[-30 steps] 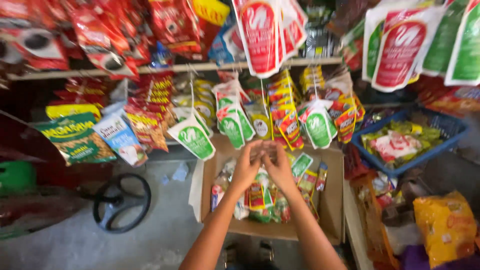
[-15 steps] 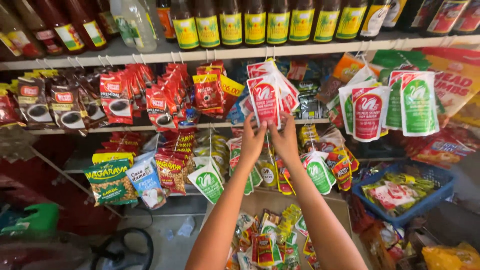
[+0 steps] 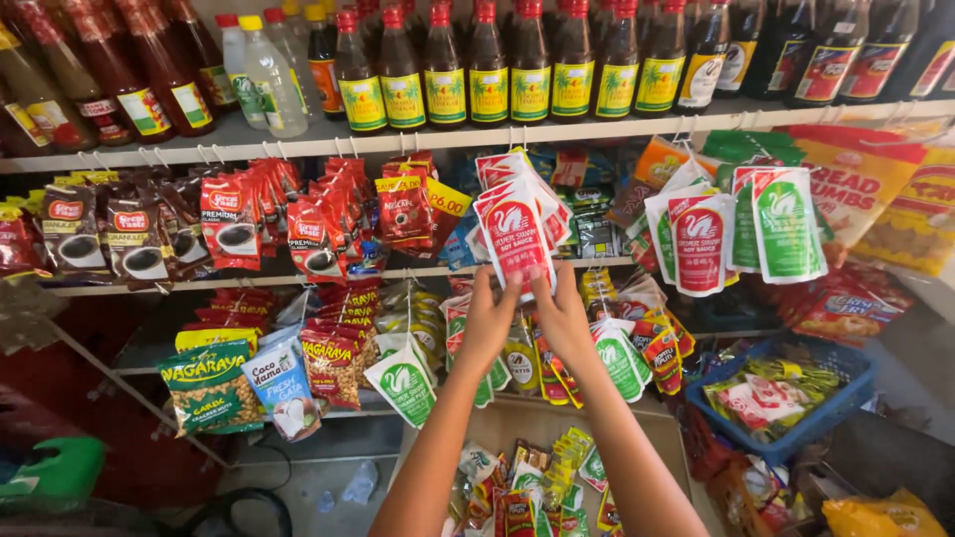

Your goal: Organizing and restocking various condiment and food sachets on store shelves.

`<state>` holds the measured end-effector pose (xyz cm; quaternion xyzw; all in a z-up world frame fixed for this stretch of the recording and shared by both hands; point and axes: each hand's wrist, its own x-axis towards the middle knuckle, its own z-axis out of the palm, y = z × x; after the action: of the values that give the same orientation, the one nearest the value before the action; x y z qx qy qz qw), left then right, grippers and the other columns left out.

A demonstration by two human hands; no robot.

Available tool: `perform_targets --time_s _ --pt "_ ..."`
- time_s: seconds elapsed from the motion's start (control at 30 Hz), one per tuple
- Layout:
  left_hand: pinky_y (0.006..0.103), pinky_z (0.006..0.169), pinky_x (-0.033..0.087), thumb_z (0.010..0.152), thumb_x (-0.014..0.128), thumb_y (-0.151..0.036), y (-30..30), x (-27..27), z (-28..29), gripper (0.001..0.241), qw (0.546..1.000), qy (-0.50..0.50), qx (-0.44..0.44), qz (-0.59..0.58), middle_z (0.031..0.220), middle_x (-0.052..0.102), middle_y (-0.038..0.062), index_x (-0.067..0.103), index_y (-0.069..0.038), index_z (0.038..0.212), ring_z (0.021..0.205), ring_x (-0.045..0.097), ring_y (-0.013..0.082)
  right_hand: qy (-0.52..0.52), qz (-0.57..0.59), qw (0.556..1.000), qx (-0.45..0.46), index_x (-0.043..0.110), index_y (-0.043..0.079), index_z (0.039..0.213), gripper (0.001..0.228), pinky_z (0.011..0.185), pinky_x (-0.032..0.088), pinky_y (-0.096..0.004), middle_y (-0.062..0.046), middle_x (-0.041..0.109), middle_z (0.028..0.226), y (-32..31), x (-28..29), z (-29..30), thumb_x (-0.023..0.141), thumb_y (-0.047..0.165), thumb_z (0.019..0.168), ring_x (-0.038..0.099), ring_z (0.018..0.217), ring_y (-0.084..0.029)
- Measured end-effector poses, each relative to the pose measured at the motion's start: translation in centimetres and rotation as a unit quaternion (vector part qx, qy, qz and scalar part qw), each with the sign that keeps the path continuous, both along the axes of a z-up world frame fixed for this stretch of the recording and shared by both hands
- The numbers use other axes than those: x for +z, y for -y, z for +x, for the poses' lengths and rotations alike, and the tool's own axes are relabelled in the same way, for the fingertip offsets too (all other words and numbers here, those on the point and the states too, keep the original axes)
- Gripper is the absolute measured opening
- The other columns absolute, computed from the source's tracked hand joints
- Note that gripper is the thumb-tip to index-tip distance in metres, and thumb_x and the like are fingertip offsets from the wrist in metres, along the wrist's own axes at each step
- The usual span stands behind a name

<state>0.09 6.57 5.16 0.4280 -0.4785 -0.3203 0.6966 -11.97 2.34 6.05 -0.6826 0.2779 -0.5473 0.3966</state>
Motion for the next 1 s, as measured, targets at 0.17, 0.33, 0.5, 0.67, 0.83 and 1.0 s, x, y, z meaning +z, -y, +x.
perform_targets --time_s 0.17,0.33,0.5,0.67,0.83,1.0 --pt "0.0312 0.072 0.047 0.104 0.063 -0.026 -0.9 1.0 -0.1 0.033 1.0 0.002 0.021 0.007 0.105 0.065 0.009 0.051 -0.005 0.126 0.088 0.055 0.0133 0.0 -0.026 1.0 0.0 0.05 0.002 0.117 0.024 0.08 0.053 -0.03 -0.01 0.066 0.103 -2.3 2.5 -0.3 0.054 0.024 0.107 0.061 0.091 -0.013" --pt "0.028 0.084 0.057 0.105 0.064 -0.023 -3.1 1.7 -0.2 0.03 0.996 0.03 0.035 -0.071 0.112 0.066 0.007 0.05 -0.004 0.122 0.1 0.064 0.0104 -0.011 -0.058 0.998 -0.003 0.05 0.002 0.121 0.024 0.082 0.052 -0.028 -0.008 0.066 0.104 -4.4 3.0 -0.9 0.056 0.022 0.107 0.06 0.093 -0.011" --pt "0.0294 0.078 0.055 0.099 0.067 -0.021 -5.9 -3.7 -0.1 0.035 0.998 0.064 0.026 -0.011 0.111 0.066 0.007 0.05 -0.005 0.125 0.095 0.065 0.0124 -0.007 0.018 0.998 0.053 0.053 0.002 0.118 0.022 0.078 0.053 -0.025 -0.006 0.065 0.103 -5.1 -3.8 -2.6 0.065 0.014 0.103 0.061 0.094 -0.009" --pt "0.0311 0.074 0.051 0.1 0.073 -0.023 -11.1 -15.2 -0.7 0.043 0.985 0.137 0.024 0.106 0.104 0.069 0.013 0.052 -0.005 0.133 0.089 0.063 0.0158 0.008 0.204 0.968 0.148 0.051 0.004 0.119 0.029 0.078 0.061 -0.03 -0.008 0.069 0.108 -8.8 -14.7 -5.9 0.068 0.007 0.096 0.068 0.096 -0.013" --pt "0.0267 0.06 0.059 0.094 0.071 -0.029 -17.5 -27.6 -3.1 0.047 0.956 -0.009 -0.074 0.285 0.106 0.07 -0.001 0.05 -0.011 0.132 0.081 0.069 0.0046 -0.038 0.335 0.92 0.197 0.049 0.005 0.124 0.035 0.073 0.061 -0.035 -0.012 0.073 0.112 -13.6 -28.0 -9.0 0.069 0.005 0.095 0.072 0.098 -0.018" --pt "0.0288 0.051 0.052 0.096 0.075 -0.028 -23.5 -43.5 -5.8 0.042 0.9 -0.004 -0.104 0.422 0.088 0.072 0.008 0.058 -0.006 0.128 0.061 0.062 0.0119 -0.109 0.499 0.839 0.188 0.05 0.006 0.13 0.045 0.069 0.066 -0.036 -0.009 0.073 0.11 -18.8 -40.8 -12.2 0.072 0.015 0.091 0.075 0.09 -0.021"
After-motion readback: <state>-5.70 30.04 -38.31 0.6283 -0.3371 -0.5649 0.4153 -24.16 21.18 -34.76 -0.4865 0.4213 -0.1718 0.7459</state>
